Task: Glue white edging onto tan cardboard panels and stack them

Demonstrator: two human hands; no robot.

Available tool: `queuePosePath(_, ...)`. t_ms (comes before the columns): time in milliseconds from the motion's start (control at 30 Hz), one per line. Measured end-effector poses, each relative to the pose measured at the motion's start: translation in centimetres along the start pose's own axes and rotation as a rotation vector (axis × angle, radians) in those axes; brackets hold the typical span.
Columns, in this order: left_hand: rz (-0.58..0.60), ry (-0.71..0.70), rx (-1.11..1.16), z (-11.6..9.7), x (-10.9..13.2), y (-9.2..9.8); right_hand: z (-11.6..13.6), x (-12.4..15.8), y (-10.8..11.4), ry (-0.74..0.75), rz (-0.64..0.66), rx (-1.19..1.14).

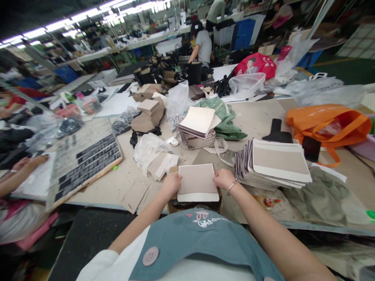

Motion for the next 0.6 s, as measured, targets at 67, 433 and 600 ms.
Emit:
queuePosePath(67,0.005,0.005,-0.004,0.0,0.1,0.0,0.0,-0.1,-0.1,0.006,0.0,0.015)
queuePosePath(433,0.002,-0.023,-0.015,0.0,-0.4,-0.1,0.6,-0.4,0.0,0.018,0.019,0.106)
queuePosePath(600,-0.022,-0.035,-0.029,0.2,-0.7,-0.2,1.3,-0.6,0.2,0.051,-0.009,0.174)
Point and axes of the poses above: each hand's wrist, its own x-axis away from the middle knuckle, its own y-axis out of the back of the hand, z = x × y, the point moved 7 cm from there along -x, towards the middle knuckle, and after that the axes turned 10 degrees about -z, right-handed, at the moved point
